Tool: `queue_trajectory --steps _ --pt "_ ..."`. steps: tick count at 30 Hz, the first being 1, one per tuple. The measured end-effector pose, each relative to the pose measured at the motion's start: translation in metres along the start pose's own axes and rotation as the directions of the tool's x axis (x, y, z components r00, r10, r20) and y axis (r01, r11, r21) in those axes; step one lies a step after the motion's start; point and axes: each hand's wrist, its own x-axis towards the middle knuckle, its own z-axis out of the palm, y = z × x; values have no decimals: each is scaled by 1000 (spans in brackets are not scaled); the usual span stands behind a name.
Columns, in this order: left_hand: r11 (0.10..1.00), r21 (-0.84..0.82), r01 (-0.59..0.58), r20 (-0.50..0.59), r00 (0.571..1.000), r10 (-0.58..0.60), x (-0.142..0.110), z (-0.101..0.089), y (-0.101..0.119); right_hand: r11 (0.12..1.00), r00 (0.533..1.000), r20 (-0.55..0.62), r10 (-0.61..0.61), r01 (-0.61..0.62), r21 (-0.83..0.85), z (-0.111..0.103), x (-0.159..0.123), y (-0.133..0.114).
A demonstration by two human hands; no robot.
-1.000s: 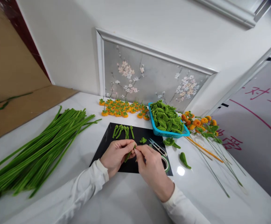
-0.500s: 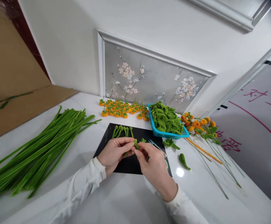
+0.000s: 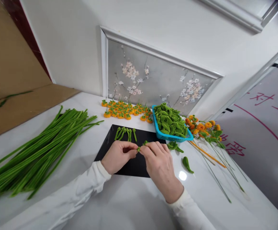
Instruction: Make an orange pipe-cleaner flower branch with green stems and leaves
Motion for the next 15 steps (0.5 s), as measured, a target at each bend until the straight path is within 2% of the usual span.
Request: queue_trajectory --steps 5,8,12,15 --pt "992 58 -111 110 988 105 -3 3 1 993 1000 -2 18 -18 112 3 5 2" --pt "995 35 -93 126 988 88 -3 4 0 956 991 21 136 -137 258 6 9 6" --pt "999 -1 -54 107 993 53 -3 5 -1 822 945 127 303 -326 467 8 12 13" --pt "993 -76 -95 61 993 100 -3 6 -1 701 905 226 361 -423 574 9 12 18"
